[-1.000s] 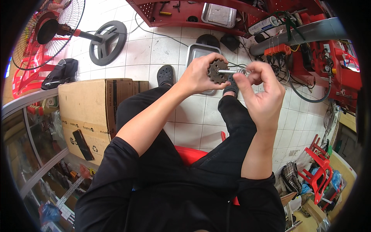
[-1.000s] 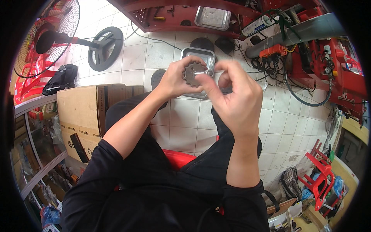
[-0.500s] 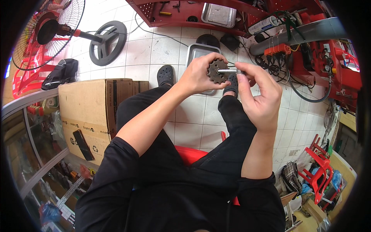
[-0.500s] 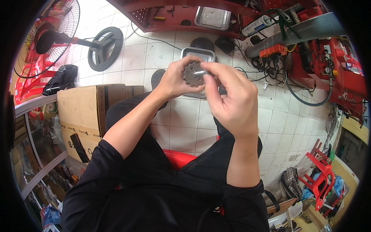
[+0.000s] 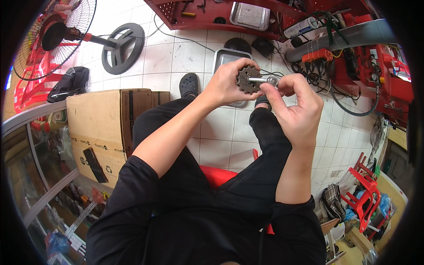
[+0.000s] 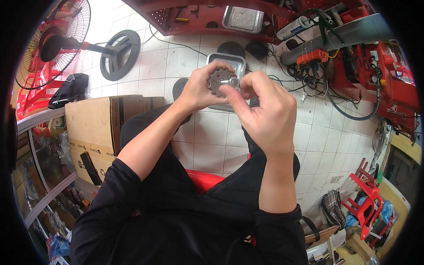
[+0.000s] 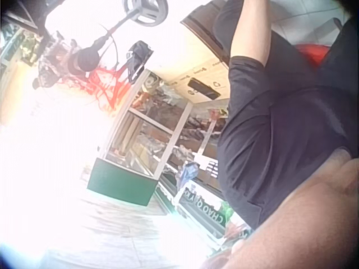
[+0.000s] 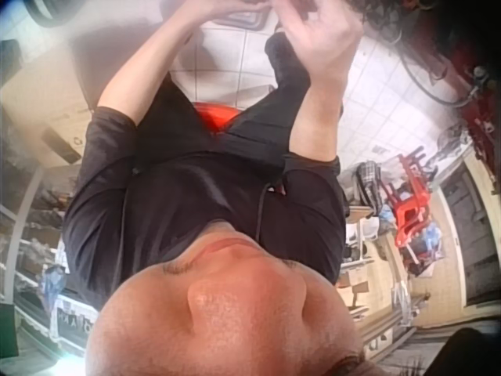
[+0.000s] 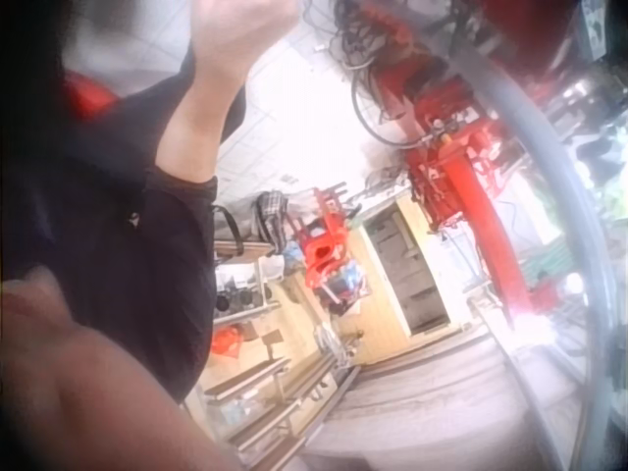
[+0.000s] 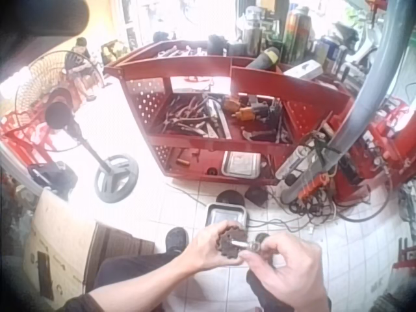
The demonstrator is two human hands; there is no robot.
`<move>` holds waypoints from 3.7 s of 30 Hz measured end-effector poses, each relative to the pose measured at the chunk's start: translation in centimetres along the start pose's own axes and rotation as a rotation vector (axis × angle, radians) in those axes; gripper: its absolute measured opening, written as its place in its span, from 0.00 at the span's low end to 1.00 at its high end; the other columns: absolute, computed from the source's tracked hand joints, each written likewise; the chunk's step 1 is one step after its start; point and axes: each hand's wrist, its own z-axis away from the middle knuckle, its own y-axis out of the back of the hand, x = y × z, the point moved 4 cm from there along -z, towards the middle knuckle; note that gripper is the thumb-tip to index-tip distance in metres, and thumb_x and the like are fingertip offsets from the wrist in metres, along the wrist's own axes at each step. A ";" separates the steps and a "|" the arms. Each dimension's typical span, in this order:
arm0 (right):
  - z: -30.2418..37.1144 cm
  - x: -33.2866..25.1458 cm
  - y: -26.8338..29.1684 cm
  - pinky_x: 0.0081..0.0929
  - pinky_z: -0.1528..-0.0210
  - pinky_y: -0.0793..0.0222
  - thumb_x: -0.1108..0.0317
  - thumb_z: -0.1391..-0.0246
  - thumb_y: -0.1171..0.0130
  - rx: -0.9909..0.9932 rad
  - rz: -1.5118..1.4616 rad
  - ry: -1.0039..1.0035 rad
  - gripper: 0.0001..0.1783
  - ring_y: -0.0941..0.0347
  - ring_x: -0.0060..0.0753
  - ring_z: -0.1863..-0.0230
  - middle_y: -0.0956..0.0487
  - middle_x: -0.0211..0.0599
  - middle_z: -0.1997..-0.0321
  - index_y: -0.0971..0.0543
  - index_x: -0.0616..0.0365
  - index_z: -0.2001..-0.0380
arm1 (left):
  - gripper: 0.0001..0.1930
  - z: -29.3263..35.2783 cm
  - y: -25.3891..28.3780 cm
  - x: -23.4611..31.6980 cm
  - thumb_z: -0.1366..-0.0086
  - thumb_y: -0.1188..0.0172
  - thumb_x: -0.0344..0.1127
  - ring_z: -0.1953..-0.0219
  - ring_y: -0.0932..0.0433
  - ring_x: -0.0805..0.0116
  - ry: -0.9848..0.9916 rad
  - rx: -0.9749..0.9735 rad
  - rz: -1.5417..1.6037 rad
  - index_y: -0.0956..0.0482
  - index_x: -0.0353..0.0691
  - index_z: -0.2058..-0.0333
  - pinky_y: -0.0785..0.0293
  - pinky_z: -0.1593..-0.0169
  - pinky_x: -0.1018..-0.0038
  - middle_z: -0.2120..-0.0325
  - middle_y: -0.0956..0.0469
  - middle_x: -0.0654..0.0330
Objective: The person sits on a stool and assembles a mechanical component by hand. They insert a bolt into a gear-like part, tighten it, and then attach a cylindrical metal housing to the assembly.
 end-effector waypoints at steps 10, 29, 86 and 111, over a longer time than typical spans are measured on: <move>-0.1 -0.3 -0.1 0.22 0.74 0.33 0.76 0.57 0.33 0.038 -0.084 0.057 0.13 0.28 0.26 0.77 0.23 0.36 0.75 0.22 0.62 0.65 | 0.29 0.1 0.0 0.2 0.60 0.25 0.35 0.63 0.22 0.72 -0.021 0.011 0.073 0.26 0.39 0.58 0.26 0.56 0.74 0.66 0.21 0.61; -0.4 -0.9 -0.2 0.21 0.72 0.35 0.78 0.60 0.34 0.036 -0.185 0.031 0.13 0.31 0.25 0.75 0.26 0.33 0.75 0.23 0.62 0.67 | 0.28 0.3 0.0 0.3 0.59 0.25 0.37 0.63 0.21 0.70 -0.078 0.035 0.079 0.26 0.38 0.59 0.25 0.57 0.73 0.65 0.20 0.59; -0.3 -0.2 -0.5 0.23 0.72 0.35 0.79 0.61 0.36 -0.017 -0.106 0.178 0.20 0.33 0.26 0.76 0.26 0.32 0.73 0.22 0.61 0.59 | 0.28 0.3 -0.3 0.5 0.61 0.24 0.35 0.63 0.20 0.69 -0.106 0.056 0.053 0.26 0.39 0.59 0.25 0.57 0.73 0.65 0.20 0.59; -0.5 -0.9 -0.6 0.22 0.71 0.34 0.78 0.60 0.35 0.024 -0.153 0.120 0.16 0.32 0.26 0.75 0.27 0.33 0.75 0.22 0.62 0.63 | 0.28 0.3 -0.4 0.2 0.61 0.24 0.36 0.64 0.21 0.71 -0.092 0.048 0.065 0.25 0.38 0.60 0.26 0.58 0.74 0.65 0.21 0.60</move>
